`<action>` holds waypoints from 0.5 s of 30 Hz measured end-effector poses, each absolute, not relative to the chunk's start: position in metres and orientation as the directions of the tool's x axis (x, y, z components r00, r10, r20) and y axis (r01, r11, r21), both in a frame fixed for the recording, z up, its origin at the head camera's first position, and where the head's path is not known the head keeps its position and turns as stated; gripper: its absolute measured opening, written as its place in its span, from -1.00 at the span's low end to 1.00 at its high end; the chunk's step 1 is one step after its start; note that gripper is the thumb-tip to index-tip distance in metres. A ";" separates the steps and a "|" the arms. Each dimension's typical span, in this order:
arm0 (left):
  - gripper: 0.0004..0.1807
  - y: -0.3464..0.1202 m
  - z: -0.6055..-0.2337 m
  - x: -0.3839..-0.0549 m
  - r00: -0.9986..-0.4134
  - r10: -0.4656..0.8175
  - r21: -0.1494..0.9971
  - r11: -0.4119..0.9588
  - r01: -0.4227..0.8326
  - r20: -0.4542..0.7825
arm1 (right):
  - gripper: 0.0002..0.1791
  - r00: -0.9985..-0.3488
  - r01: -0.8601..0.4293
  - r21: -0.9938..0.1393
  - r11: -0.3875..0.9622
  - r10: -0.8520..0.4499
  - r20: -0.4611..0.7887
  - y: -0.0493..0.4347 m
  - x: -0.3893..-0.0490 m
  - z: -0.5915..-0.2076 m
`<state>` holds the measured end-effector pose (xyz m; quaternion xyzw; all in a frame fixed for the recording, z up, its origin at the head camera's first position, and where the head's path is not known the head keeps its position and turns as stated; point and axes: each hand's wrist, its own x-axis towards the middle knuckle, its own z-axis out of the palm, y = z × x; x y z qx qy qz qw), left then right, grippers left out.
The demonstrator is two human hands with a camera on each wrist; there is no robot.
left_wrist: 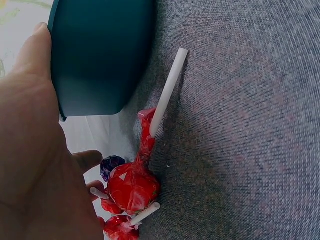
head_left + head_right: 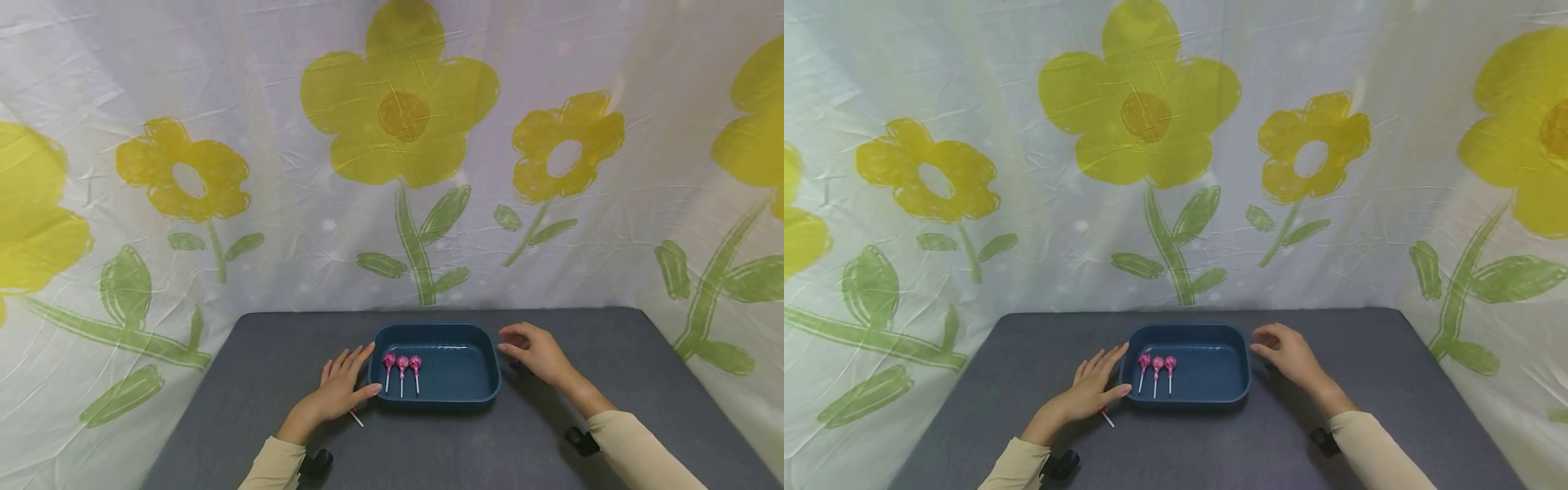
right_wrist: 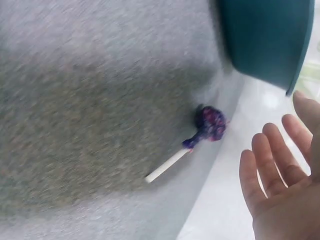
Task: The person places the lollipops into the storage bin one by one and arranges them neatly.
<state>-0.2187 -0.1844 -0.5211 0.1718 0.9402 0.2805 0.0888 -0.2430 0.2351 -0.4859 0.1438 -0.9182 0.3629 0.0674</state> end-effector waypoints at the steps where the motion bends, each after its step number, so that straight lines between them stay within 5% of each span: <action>1: -0.07 -0.184 -0.521 -0.219 -0.926 0.371 0.558 0.785 0.271 -0.072 | -0.65 -0.951 -0.309 -0.649 0.695 -0.216 0.222 0.237 -0.242 -0.487; 15: -0.07 -0.184 -0.517 -0.216 -0.921 0.385 0.569 0.770 0.287 -0.056 | -0.66 -0.961 -0.277 -0.623 0.732 -0.217 0.173 0.257 -0.236 -0.498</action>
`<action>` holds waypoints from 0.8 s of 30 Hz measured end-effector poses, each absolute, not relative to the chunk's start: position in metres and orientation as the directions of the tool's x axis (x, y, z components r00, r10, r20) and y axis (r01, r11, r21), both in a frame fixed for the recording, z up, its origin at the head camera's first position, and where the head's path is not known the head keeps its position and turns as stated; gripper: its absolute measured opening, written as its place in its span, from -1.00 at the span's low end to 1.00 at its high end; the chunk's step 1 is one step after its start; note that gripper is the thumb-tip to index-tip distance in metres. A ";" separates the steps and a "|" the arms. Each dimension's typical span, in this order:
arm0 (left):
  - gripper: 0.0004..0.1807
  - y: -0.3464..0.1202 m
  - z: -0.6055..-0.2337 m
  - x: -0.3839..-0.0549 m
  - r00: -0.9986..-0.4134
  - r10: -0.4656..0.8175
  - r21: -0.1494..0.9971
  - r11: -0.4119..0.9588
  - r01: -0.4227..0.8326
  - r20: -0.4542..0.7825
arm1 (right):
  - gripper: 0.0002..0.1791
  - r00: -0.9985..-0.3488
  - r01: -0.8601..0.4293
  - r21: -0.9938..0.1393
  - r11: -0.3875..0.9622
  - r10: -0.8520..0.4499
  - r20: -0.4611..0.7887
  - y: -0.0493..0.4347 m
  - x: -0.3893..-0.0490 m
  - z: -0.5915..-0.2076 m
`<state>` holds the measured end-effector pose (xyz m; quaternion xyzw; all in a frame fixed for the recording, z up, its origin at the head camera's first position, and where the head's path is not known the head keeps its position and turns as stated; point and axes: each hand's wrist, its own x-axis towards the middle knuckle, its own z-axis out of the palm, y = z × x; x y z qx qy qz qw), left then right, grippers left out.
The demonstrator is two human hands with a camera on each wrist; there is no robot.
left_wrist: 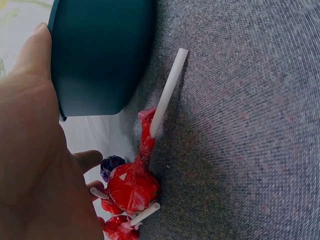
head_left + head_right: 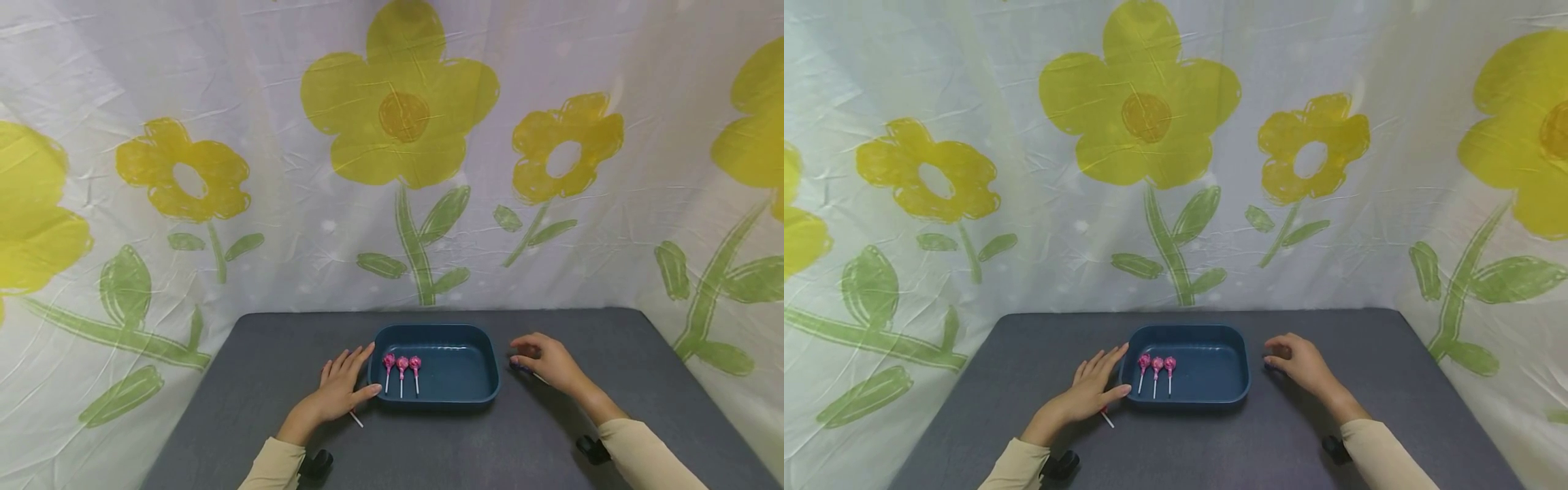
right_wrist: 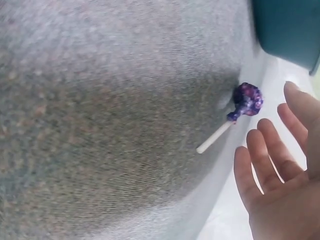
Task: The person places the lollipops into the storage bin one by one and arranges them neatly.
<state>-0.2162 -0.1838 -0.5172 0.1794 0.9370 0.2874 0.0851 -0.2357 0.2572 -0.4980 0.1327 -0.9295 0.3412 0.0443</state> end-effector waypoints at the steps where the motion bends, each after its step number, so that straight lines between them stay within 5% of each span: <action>1: -0.07 -0.184 -0.518 -0.216 -0.922 0.382 0.568 0.774 0.281 -0.063 | -0.65 -0.962 -0.273 -0.626 0.730 -0.218 0.165 0.258 -0.236 -0.499; 24: -0.07 -0.184 -0.524 -0.220 -0.928 0.365 0.560 0.785 0.264 -0.074 | -0.68 -0.955 -0.296 -0.612 0.733 -0.249 0.163 0.262 -0.238 -0.516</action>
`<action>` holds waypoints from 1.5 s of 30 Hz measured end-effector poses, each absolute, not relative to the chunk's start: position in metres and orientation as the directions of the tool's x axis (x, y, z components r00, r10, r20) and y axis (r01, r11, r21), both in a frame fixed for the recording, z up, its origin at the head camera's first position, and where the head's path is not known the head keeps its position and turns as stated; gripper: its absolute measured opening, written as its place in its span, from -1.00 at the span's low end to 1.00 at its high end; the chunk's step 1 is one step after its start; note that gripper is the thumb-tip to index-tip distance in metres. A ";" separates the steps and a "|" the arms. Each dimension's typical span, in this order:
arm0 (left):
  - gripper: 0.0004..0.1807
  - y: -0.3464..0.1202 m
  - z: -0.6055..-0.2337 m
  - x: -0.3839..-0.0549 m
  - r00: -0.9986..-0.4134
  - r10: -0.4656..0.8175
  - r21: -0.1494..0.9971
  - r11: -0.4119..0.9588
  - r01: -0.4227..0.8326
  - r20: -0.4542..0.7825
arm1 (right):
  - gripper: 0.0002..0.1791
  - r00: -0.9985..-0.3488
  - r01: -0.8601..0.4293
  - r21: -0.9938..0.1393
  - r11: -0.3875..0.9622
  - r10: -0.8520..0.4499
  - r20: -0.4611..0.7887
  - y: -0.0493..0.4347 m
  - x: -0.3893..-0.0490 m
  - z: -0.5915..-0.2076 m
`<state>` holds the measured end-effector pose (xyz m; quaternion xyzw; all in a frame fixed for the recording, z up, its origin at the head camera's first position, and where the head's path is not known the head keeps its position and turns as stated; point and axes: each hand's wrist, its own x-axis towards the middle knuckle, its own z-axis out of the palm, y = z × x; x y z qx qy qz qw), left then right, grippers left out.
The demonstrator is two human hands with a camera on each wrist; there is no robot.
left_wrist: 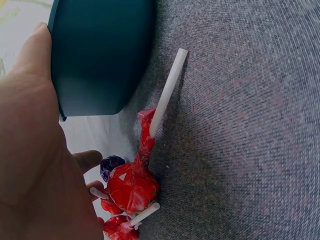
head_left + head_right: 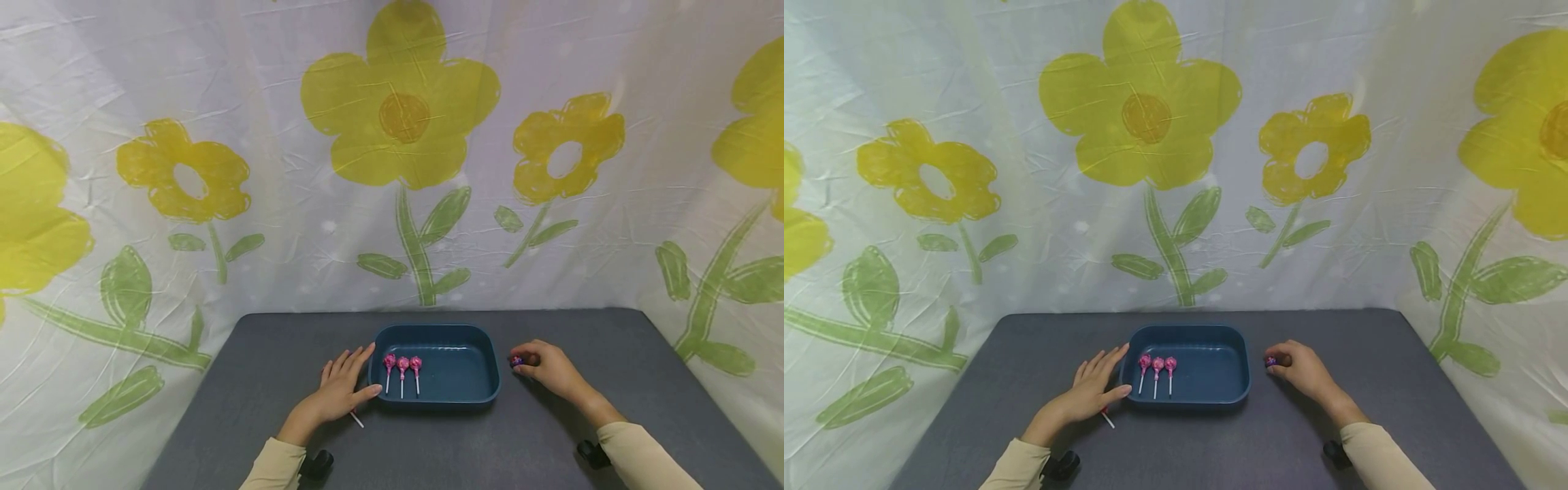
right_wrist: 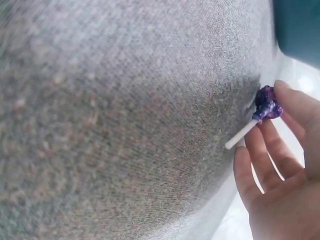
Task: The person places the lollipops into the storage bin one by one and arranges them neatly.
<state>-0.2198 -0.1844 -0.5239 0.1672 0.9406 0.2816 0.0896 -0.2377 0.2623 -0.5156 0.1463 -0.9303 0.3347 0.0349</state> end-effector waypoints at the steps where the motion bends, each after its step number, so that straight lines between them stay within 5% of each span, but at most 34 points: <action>1: -0.07 -0.184 -0.524 -0.220 -0.928 0.366 0.559 0.785 0.265 -0.074 | -0.68 -0.956 -0.291 -0.612 0.735 -0.245 0.161 0.262 -0.238 -0.515; 45: -0.10 -0.182 -0.513 -0.215 -0.925 0.374 0.546 0.791 0.277 -0.073 | -0.82 -0.971 -0.237 -0.615 0.752 -0.194 0.137 0.262 -0.239 -0.519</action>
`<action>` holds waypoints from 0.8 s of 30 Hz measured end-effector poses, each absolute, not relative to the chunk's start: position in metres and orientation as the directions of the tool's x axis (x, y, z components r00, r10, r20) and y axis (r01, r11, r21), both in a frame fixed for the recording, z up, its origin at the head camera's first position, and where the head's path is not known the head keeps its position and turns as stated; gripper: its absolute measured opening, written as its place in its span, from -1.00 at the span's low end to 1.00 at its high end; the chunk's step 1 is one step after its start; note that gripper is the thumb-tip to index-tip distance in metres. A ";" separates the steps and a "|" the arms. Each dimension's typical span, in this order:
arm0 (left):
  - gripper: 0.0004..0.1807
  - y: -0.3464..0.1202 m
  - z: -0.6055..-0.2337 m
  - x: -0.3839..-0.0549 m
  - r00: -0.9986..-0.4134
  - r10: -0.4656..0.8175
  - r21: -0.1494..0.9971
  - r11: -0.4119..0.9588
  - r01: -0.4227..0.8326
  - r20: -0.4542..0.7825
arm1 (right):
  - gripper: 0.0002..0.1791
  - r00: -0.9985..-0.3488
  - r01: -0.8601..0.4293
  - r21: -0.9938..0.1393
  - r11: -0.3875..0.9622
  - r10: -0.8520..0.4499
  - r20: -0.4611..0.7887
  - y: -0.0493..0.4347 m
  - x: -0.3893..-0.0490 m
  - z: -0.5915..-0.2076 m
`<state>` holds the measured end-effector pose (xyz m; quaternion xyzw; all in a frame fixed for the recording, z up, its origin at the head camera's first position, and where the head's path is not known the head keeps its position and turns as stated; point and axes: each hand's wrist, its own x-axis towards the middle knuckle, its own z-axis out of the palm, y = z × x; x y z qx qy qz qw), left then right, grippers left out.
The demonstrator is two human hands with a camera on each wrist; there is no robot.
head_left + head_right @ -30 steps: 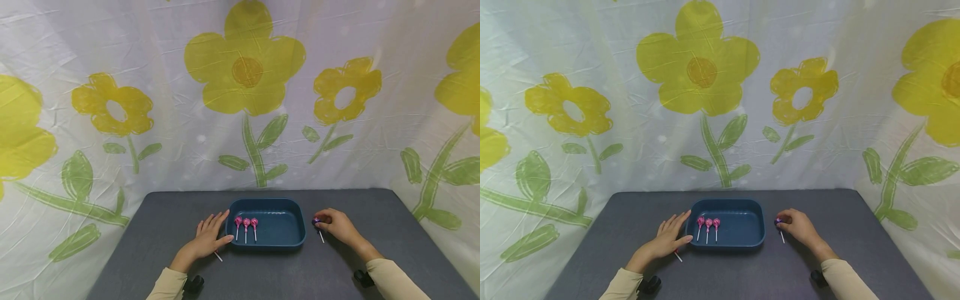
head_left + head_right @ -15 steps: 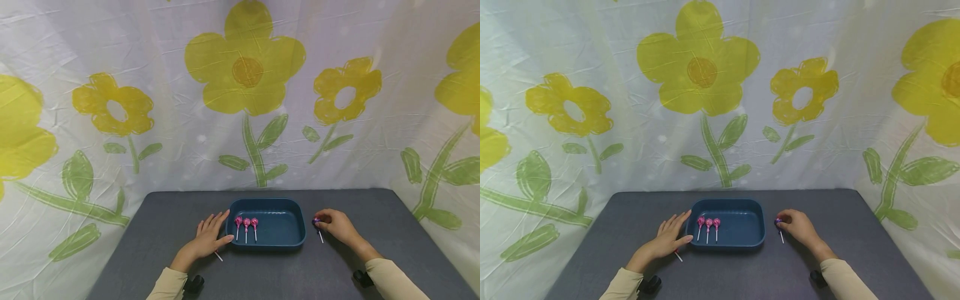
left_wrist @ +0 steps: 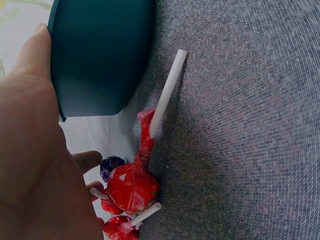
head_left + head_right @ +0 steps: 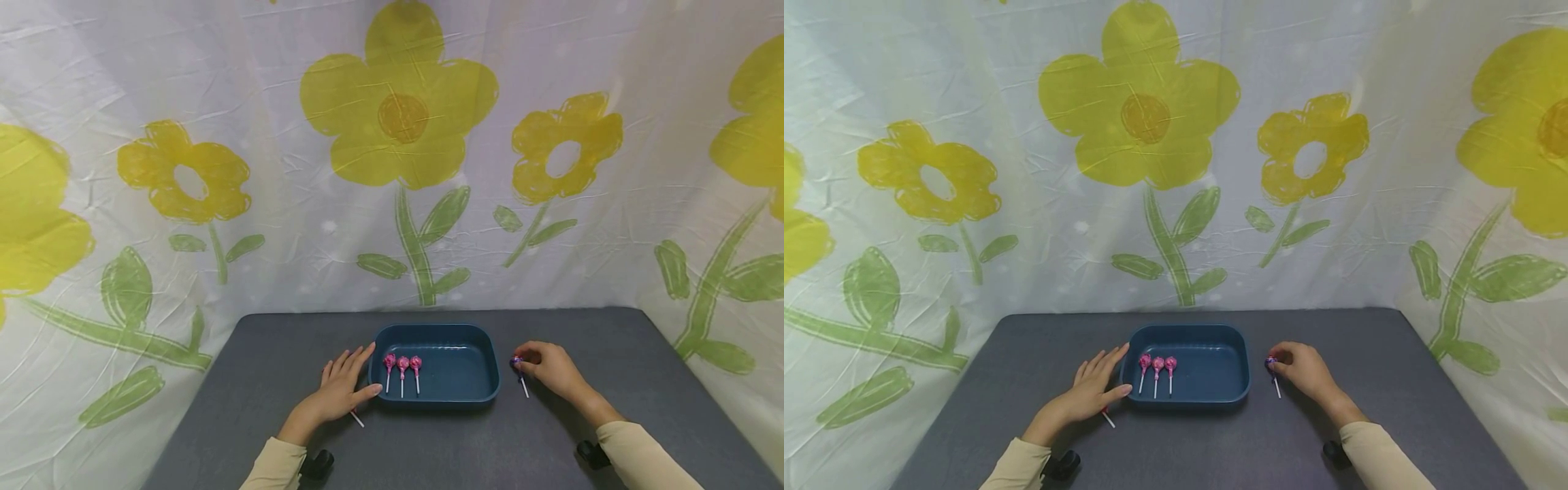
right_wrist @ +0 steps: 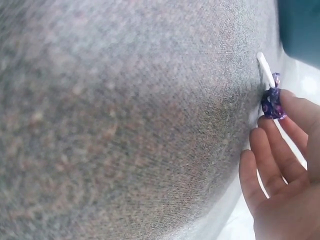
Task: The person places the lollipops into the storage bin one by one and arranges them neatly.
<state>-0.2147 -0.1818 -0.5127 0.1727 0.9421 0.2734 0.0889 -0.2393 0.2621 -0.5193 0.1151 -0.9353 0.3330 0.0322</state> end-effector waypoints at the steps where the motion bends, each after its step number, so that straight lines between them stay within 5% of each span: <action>1: -0.10 -0.182 -0.512 -0.215 -0.924 0.374 0.545 0.792 0.275 -0.077 | -0.82 -0.970 -0.241 -0.615 0.751 -0.197 0.139 0.262 -0.239 -0.519; 24: -0.10 -0.181 -0.511 -0.215 -0.928 0.364 0.537 0.800 0.268 -0.080 | -0.81 -0.972 -0.227 -0.638 0.736 -0.210 0.104 0.261 -0.238 -0.517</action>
